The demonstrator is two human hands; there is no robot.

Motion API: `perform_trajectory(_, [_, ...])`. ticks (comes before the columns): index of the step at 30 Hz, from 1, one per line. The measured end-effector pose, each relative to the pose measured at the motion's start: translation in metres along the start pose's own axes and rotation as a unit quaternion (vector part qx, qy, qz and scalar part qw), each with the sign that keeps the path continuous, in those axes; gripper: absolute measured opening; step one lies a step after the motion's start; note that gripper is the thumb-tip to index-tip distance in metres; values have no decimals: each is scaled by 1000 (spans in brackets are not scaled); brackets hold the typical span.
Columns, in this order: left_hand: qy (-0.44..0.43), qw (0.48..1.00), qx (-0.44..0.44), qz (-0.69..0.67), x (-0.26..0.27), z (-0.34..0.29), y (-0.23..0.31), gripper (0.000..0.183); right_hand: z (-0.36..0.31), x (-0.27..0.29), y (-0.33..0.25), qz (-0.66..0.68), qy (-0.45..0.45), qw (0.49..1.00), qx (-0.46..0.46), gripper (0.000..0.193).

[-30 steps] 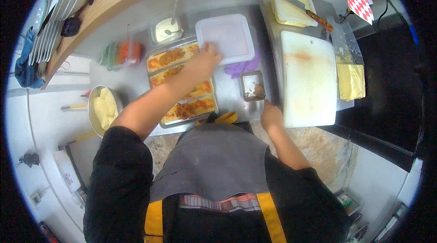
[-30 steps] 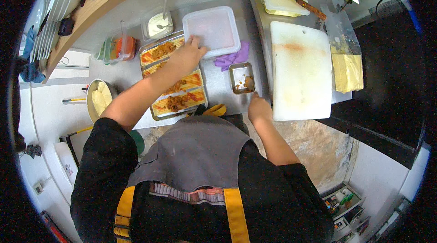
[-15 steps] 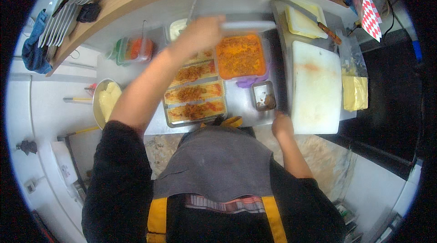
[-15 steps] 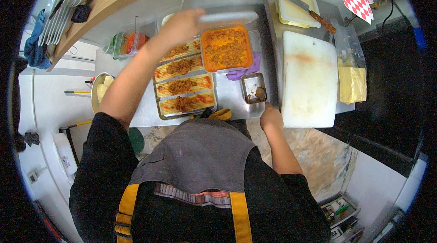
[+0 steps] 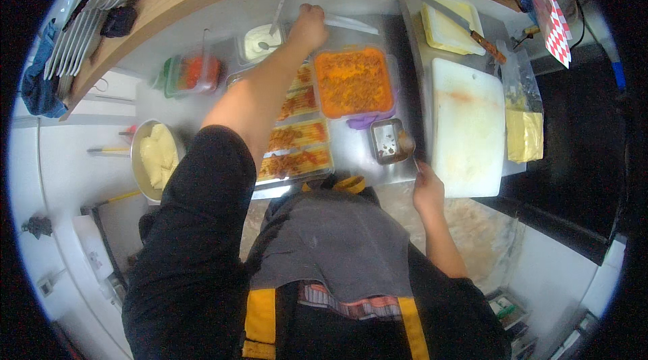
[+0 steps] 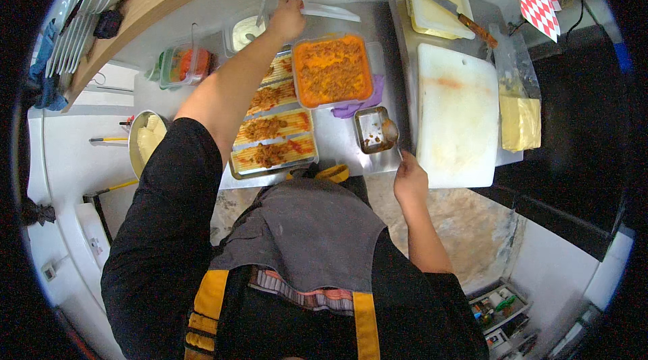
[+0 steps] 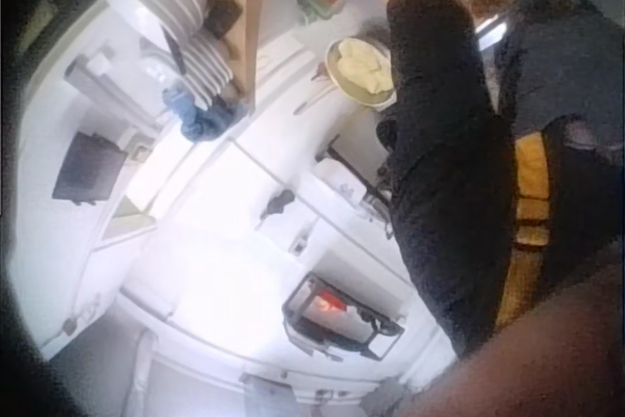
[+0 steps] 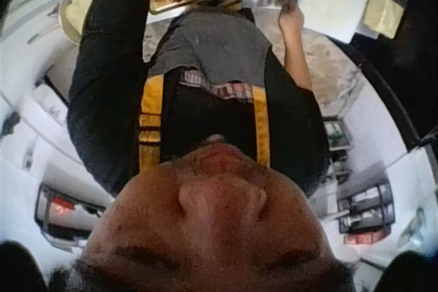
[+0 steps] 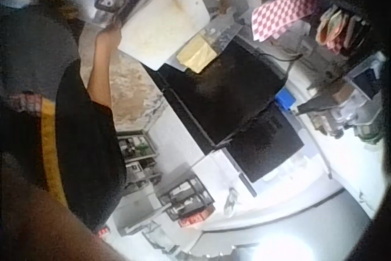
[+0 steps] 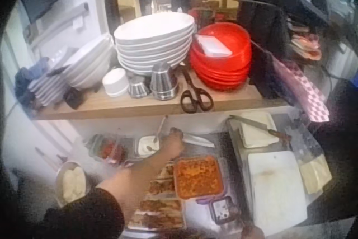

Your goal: The person spreads tomato sauce onto several tortillas laid out on a metal tray, then adds a brown filling to each tortilla using a spoon. The person works methodically across the tray, preparing multiple tacos in sequence.

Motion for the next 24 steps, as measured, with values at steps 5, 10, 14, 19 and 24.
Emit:
perform_trajectory(5, [-4,996,88,-7,-3,-8,-7,44,11,13,-12,136,19,991,5,32])
perform_trajectory(10, [-127,968,163,-142,20,-23,9,51,47,30,-54,263,-88,959,-64,28])
perform_trajectory(14, [-24,975,175,-134,56,-88,41,65,89,28,-107,35,-34,988,148,31])
perform_trajectory(19, [-77,980,147,-112,85,-199,108,95,141,18,-156,-133,-75,960,235,35])
perform_trajectory(24, [-116,960,186,-174,87,-204,113,114,174,20,-175,-192,-165,921,296,35])
Point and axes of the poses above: each hand's wrist, its own z-axis towards the middle knuckle, its own x-axis out of the back of the hand, y = z × x, the point moved 1 cm from there along z, towards the middle knuckle, and after that the axes turned 7 degrees about y, right-handed, at the moved point
